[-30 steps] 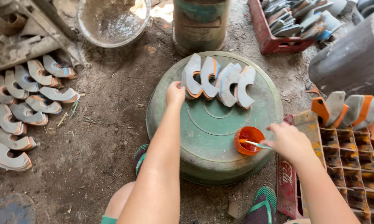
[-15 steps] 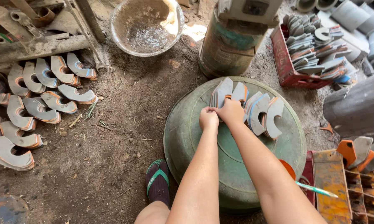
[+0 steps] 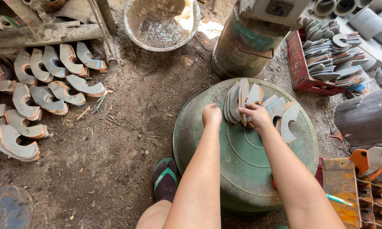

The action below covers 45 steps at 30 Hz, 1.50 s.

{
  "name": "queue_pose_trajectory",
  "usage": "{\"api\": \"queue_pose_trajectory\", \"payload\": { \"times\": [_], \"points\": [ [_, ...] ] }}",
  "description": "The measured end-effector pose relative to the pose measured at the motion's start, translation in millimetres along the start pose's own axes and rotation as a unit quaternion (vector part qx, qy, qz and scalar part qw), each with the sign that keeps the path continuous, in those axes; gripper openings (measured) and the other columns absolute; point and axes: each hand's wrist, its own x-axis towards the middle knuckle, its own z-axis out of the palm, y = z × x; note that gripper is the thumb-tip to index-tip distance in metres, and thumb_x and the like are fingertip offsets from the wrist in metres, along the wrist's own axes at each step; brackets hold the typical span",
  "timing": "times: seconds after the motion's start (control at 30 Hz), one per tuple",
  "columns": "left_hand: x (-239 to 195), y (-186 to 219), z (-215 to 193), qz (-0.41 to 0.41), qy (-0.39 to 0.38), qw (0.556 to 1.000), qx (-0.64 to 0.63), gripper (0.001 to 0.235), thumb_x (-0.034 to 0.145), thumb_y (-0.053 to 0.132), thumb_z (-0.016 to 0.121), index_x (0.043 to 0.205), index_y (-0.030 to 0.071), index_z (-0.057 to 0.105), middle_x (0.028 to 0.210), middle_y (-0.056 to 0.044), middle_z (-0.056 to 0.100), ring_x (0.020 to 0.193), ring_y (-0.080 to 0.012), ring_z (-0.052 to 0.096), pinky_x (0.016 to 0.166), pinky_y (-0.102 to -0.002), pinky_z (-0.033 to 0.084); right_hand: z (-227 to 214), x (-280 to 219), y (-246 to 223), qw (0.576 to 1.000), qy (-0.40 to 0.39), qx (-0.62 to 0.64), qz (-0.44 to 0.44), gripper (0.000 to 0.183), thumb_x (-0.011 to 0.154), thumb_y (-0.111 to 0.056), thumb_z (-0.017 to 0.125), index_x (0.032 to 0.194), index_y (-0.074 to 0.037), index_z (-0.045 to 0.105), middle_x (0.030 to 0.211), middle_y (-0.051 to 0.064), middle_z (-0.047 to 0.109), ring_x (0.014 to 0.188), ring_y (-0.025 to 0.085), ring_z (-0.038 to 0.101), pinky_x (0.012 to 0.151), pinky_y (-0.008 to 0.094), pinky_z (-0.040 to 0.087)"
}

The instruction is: The person paints curved metal parts orange using a toothbrush dipped in a small container of paint. They handle the parts one at a time, apply paint to both sides, and place the finished pieces into a cardboard crate.

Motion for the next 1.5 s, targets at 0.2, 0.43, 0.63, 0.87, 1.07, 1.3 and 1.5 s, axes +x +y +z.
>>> {"api": "queue_pose_trajectory", "payload": {
  "times": [0.2,0.43,0.63,0.87,1.07,1.3,1.5],
  "points": [
    [-44.3,19.6,3.6,0.078,-0.267,0.96,0.026,0.053,0.088,0.048,0.073,0.117,0.003,0.076,0.106,-0.013,0.077,0.091,-0.0207,0.071,0.076,-0.035,0.055,-5.8,-99.8,10.1,0.959,-0.132,0.248,-0.028,0.04,0.094,-0.016,0.068,0.134,-0.009,0.063,0.114,-0.003,0.07,0.095,0.008,0.064,0.072,0.027,0.049],
    [-123.6,-72.3,-9.4,0.223,-0.315,0.922,0.017,0.043,0.088,0.031,0.079,0.114,-0.002,0.074,0.098,-0.013,0.078,0.084,-0.0182,0.071,0.073,-0.034,0.057,-8.6,-214.0,84.9,0.987,-0.024,0.122,-0.102,0.037,0.094,-0.023,0.073,0.128,-0.006,0.073,0.101,-0.002,0.075,0.081,0.007,0.061,0.068,0.023,0.047],
    [-158.5,-144.1,-39.5,0.029,-0.118,0.992,0.023,0.022,0.093,0.014,0.058,0.1,-0.001,0.073,0.086,-0.012,0.077,0.072,-0.0256,0.073,0.064,-0.038,0.056,7.5,-233.3,107.1,0.995,-0.052,0.08,-0.009,0.04,0.093,-0.035,0.072,0.116,-0.003,0.08,0.097,-0.005,0.077,0.074,0.003,0.054,0.062,0.022,0.042],
    [-158.7,-144.9,-55.6,0.134,-0.032,0.958,0.25,0.021,0.102,0.019,0.053,0.115,0.005,0.062,0.095,-0.017,0.072,0.084,-0.0326,0.07,0.071,-0.044,0.05,3.8,-236.1,89.9,0.999,-0.024,-0.035,0.015,0.047,0.088,-0.044,0.077,0.109,-0.002,0.081,0.089,0.005,0.076,0.071,0.011,0.061,0.069,0.027,0.049],
    [-145.0,-140.8,-41.1,0.083,-0.089,0.965,-0.232,0.024,0.108,0.019,0.045,0.116,0.0,0.055,0.102,-0.013,0.07,0.086,-0.0225,0.066,0.08,-0.04,0.054,2.4,-254.1,53.5,0.974,0.08,-0.171,-0.124,0.051,0.082,-0.048,0.078,0.112,-0.007,0.078,0.094,0.005,0.077,0.082,0.012,0.07,0.077,0.028,0.052],
    [-145.9,-90.2,-47.0,0.1,-0.014,0.992,-0.08,0.026,0.106,0.02,0.047,0.113,-0.001,0.061,0.105,-0.013,0.068,0.09,-0.0245,0.062,0.082,-0.042,0.051,14.3,-274.1,43.7,0.925,0.218,0.032,-0.308,0.028,0.1,-0.029,0.071,0.111,-0.004,0.075,0.097,0.011,0.065,0.087,0.021,0.061,0.08,0.034,0.051],
    [-170.1,-40.6,-45.9,0.045,-0.07,0.982,-0.171,0.024,0.104,0.02,0.046,0.111,0.001,0.06,0.098,-0.012,0.064,0.089,-0.0236,0.06,0.079,-0.043,0.051,-9.3,-260.1,27.3,0.912,0.106,0.031,-0.395,0.026,0.099,-0.026,0.067,0.105,-0.002,0.073,0.101,0.005,0.071,0.094,0.017,0.064,0.085,0.035,0.05]
  ]
}}
